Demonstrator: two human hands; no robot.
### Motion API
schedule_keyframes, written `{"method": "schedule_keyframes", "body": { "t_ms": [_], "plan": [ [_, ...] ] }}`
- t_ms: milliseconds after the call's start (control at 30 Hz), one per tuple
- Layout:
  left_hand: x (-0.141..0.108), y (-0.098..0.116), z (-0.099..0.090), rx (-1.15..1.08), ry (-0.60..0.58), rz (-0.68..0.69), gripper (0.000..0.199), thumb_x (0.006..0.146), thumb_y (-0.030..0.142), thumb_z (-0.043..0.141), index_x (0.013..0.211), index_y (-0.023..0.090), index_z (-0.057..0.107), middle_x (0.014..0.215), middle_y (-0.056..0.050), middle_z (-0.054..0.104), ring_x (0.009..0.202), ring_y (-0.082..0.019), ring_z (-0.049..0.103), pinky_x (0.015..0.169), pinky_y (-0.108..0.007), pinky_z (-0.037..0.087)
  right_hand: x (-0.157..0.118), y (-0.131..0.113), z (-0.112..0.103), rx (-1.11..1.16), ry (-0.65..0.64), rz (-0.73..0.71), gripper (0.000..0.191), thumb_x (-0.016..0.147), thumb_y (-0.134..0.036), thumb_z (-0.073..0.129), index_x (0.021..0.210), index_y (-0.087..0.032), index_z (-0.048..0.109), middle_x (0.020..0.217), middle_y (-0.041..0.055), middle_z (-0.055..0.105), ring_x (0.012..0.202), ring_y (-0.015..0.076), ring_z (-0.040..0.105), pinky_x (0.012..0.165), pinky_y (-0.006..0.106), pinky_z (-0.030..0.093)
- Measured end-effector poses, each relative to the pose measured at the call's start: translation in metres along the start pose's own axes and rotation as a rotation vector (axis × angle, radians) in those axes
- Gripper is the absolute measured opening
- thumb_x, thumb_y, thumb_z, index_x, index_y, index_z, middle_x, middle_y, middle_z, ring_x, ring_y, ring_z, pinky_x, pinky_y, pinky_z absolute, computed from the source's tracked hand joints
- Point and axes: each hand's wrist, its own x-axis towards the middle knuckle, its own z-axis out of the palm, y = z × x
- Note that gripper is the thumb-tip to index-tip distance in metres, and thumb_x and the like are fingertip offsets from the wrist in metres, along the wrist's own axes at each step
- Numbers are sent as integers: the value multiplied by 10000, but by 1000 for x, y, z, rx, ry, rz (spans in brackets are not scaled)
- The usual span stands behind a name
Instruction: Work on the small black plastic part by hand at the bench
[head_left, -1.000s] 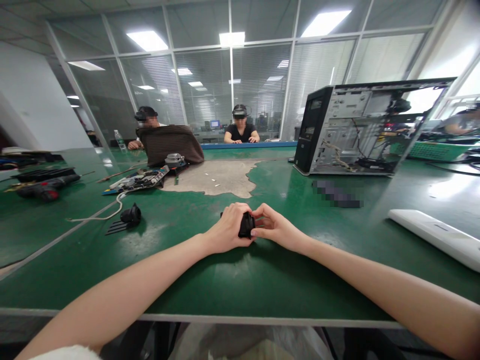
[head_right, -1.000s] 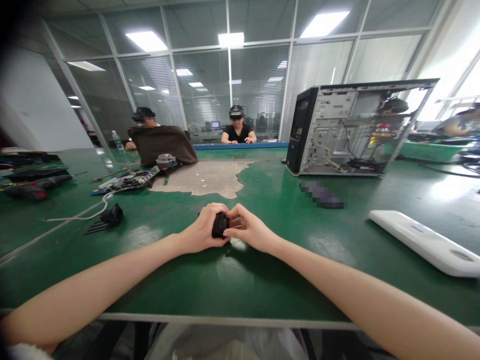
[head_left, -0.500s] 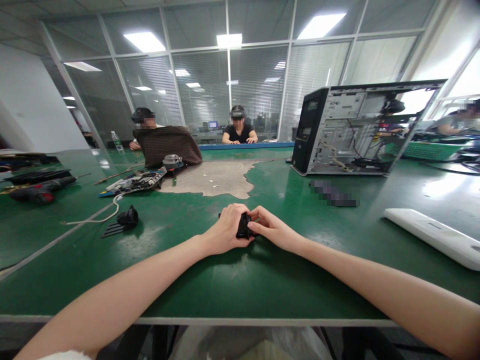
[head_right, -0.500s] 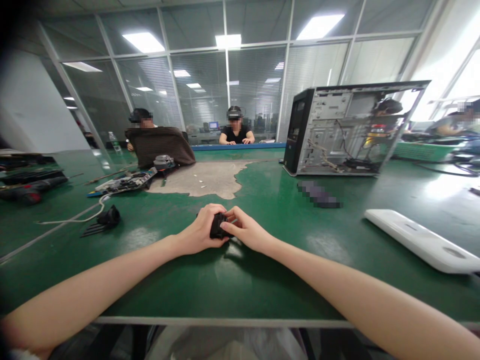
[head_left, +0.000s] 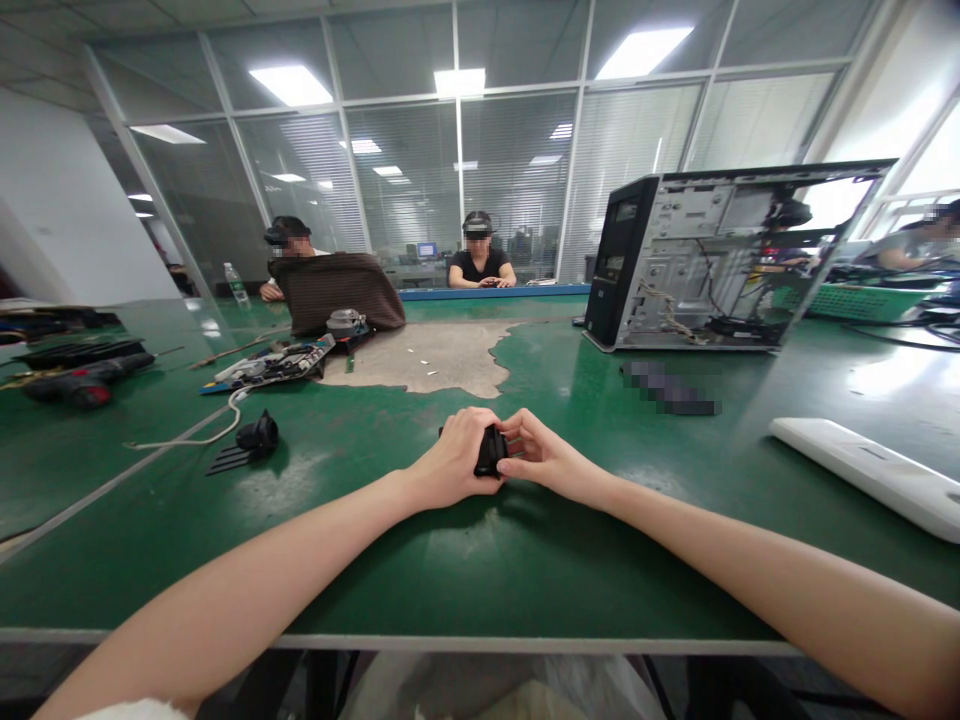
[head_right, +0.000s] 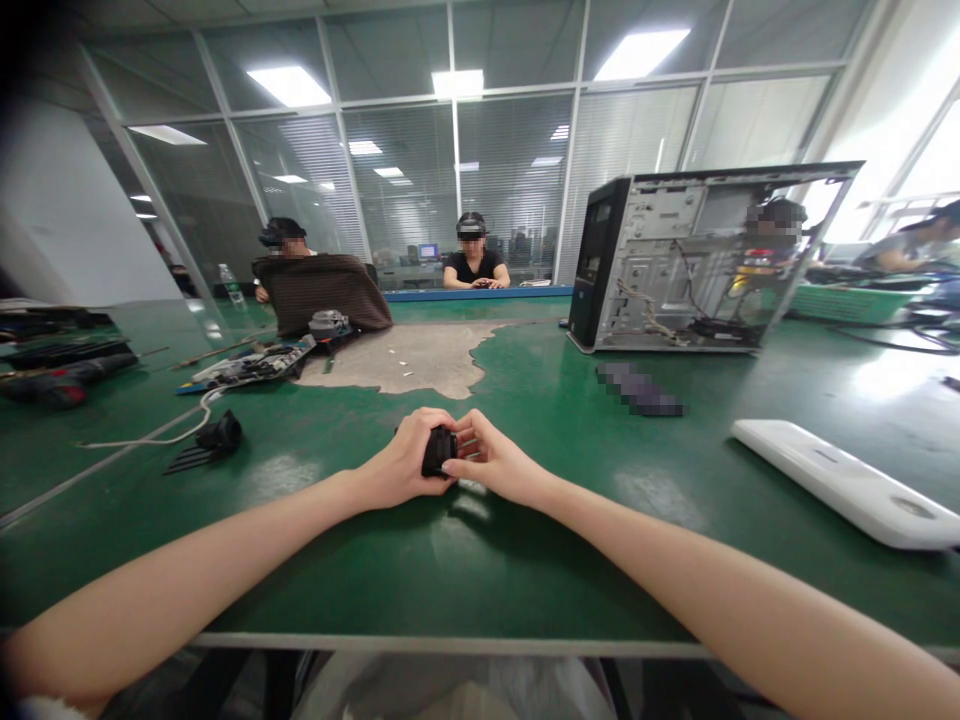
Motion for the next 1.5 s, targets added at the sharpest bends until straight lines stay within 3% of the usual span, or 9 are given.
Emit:
{"method": "schedule_keyframes", "body": {
  "t_ms": [200, 600, 800, 1033, 1267, 1500],
  "plan": [
    [0, 1, 0, -10, 16, -6, 568, 660, 285, 644, 1127, 196, 333, 1100, -109, 474, 1027, -274, 467, 850, -430, 383, 4, 2, 2, -28, 90, 35, 293, 756, -427, 599, 873, -201, 455, 805, -11, 533, 732, 130, 547, 646, 287, 476],
    [0, 0, 0, 20, 0, 4, 553, 675, 292, 630, 1120, 179, 322, 1105, -119, 468, 1027, -270, 461, 852, -429, 382, 1, 0, -1, -9, -9, 31, 363, 686, -389, 686, 880, -195, 449, 811, -10, 548, 764, 139, 558, 674, 296, 478],
    [0, -1, 1, 1, 15, -6, 567, 663, 303, 641, 1122, 185, 331, 1101, -117, 474, 1023, -275, 468, 848, -430, 381, 4, 1, 2, -55, 72, 48, 317, 773, -474, 555, 891, -192, 472, 791, -10, 540, 696, 120, 544, 629, 275, 471],
    [0, 0, 1, -13, 19, -20, 560, 654, 296, 646, 1113, 193, 344, 1088, -109, 483, 1009, -277, 476, 837, -431, 384, 5, 7, -1, -55, 80, 65, 298, 776, -432, 572, 926, -192, 476, 832, 4, 554, 722, 130, 553, 645, 291, 473],
    [0, 1, 0, -3, 6, -14, 548, 664, 282, 635, 1118, 184, 345, 1086, -106, 481, 1005, -267, 476, 840, -424, 384, 2, -4, 1, -6, 31, 20, 351, 688, -401, 677, 873, -198, 459, 843, -6, 539, 780, 140, 559, 673, 289, 479],
    [0, 0, 1, -14, 28, -16, 556, 659, 292, 641, 1118, 196, 343, 1083, -101, 486, 1005, -270, 479, 838, -424, 382, 5, 1, 2, -2, 94, 46, 306, 738, -441, 613, 871, -205, 469, 802, -14, 553, 751, 134, 564, 663, 286, 484]
  ]
}}
